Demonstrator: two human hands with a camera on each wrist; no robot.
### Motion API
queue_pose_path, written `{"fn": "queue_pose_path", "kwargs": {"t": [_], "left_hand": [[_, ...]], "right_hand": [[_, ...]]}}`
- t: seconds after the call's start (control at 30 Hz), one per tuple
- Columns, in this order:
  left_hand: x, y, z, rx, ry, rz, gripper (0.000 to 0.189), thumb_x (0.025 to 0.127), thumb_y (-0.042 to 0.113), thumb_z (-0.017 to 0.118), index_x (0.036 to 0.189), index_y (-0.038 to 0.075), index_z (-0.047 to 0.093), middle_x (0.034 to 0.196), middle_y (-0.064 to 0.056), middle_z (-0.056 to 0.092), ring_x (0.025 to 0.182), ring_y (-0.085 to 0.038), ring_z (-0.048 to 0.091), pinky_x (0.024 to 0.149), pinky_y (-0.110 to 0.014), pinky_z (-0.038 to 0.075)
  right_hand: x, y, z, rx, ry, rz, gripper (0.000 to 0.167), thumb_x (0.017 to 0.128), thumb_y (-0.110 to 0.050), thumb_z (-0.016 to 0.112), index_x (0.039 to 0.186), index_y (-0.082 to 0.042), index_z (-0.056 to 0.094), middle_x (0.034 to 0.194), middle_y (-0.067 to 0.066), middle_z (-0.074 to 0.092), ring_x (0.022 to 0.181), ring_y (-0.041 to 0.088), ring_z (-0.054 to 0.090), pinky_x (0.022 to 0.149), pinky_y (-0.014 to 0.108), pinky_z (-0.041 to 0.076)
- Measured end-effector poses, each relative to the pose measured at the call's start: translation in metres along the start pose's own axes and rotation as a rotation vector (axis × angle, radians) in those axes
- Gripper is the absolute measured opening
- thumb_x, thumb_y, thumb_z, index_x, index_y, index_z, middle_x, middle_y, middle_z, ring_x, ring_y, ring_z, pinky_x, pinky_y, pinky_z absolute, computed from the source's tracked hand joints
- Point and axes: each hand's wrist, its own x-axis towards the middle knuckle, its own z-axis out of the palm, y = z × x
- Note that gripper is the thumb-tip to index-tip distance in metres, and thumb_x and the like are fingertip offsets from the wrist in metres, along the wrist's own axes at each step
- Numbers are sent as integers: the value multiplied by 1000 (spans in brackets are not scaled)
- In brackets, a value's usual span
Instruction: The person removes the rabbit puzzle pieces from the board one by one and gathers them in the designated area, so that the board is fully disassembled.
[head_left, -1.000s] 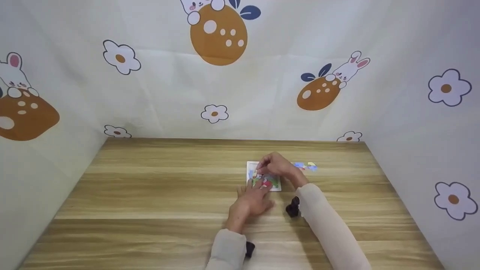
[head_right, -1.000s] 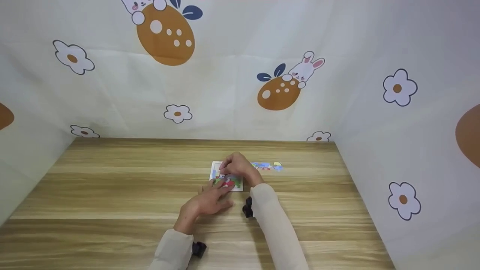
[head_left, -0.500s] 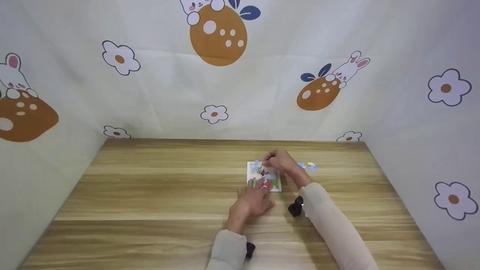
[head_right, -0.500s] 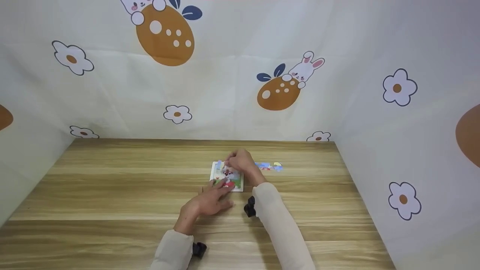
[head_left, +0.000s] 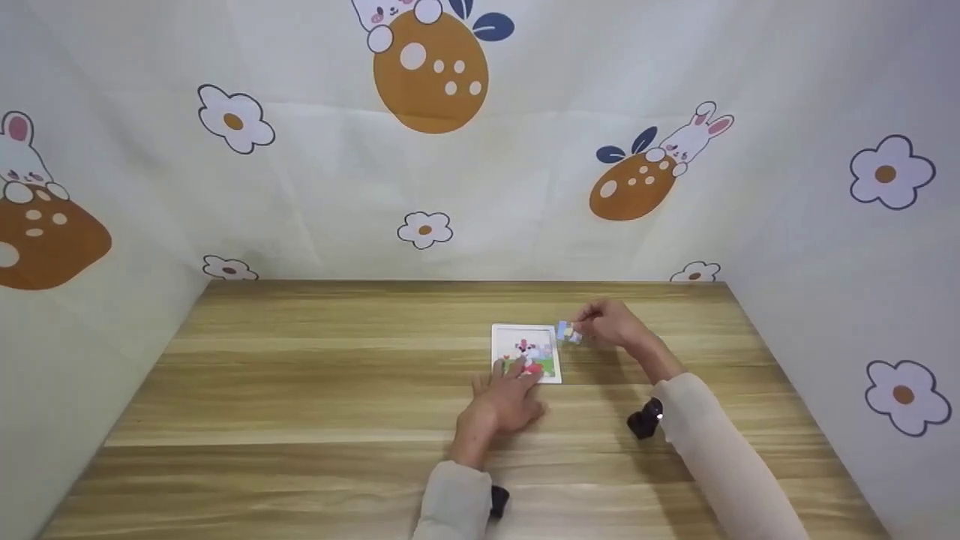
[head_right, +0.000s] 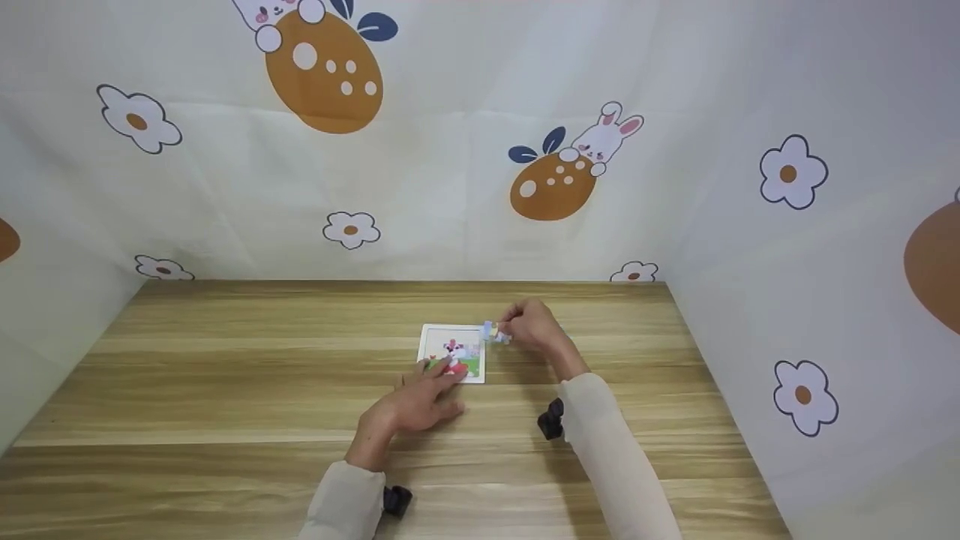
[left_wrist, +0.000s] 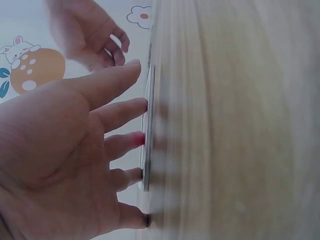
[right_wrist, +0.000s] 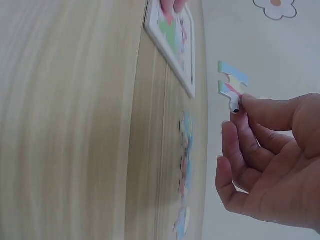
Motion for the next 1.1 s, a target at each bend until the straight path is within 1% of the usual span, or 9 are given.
{"fn": "queue_pose_path", "kwargs": {"t": [0.13,0.23,0.33,0.4,0.5,0.63,0.8,1.0,1.1], "left_hand": [[0,-1,0,-9,9,6,59,100,39,56,154,21,42,168,-5,24,157,-39,11,120,-70,12],[0,-1,0,-6,17,12,59,99,39,57,154,21,41,168,-6,24,157,-39,11,120,-70,13],[-1,0,0,-2,13,7,59,100,40,56,154,22,41,168,-5,23,157,-38,11,121,-69,12],[0,0,1,-2,11,3,59,100,40,56,154,22,41,168,-5,23,157,-38,10,121,-69,12],[-1,0,1,-9,6,0,59,100,40,55,154,22,40,168,-5,22,157,-38,9,121,-69,11],[-1,0,0,-3,10,9,59,100,40,54,155,22,40,168,-6,22,157,-39,10,121,-69,11],[-1,-1,-1,16,20,18,59,100,39,54,154,21,40,168,-7,24,156,-40,12,120,-71,11],[-2,0,0,-9,27,11,59,99,38,55,154,21,42,168,-7,24,156,-40,11,120,-71,10],[-2,1,1,-2,39,14,59,98,38,57,153,20,43,167,-7,26,156,-40,14,119,-72,13]], "right_hand": [[-4,11,-7,-35,-6,-15,14,94,-8,66,101,2,69,91,5,66,81,13,57,71,22,47],[-6,17,-7,-64,-10,-46,15,92,-8,68,100,4,70,93,9,69,81,13,56,72,21,46],[-6,23,-5,-72,-13,-55,13,90,-6,70,97,6,71,96,13,71,80,12,55,71,21,45],[-6,26,-4,-79,-21,-50,13,91,-5,70,97,6,71,98,14,71,81,12,55,71,21,45],[-7,30,-1,-89,-21,-15,11,92,-6,70,97,4,71,98,13,71,81,13,55,71,21,44],[-8,32,2,-107,6,1,14,88,-8,75,97,3,72,94,11,71,79,13,55,69,22,45],[-9,31,7,-134,29,-21,19,82,-6,81,96,3,72,88,10,70,75,12,55,66,21,45],[-10,29,11,-142,43,-40,16,82,-6,80,93,3,72,87,10,71,73,10,55,65,19,45],[-10,28,10,-145,41,-47,18,82,-8,81,93,3,72,88,12,73,73,10,57,65,19,46]]}}
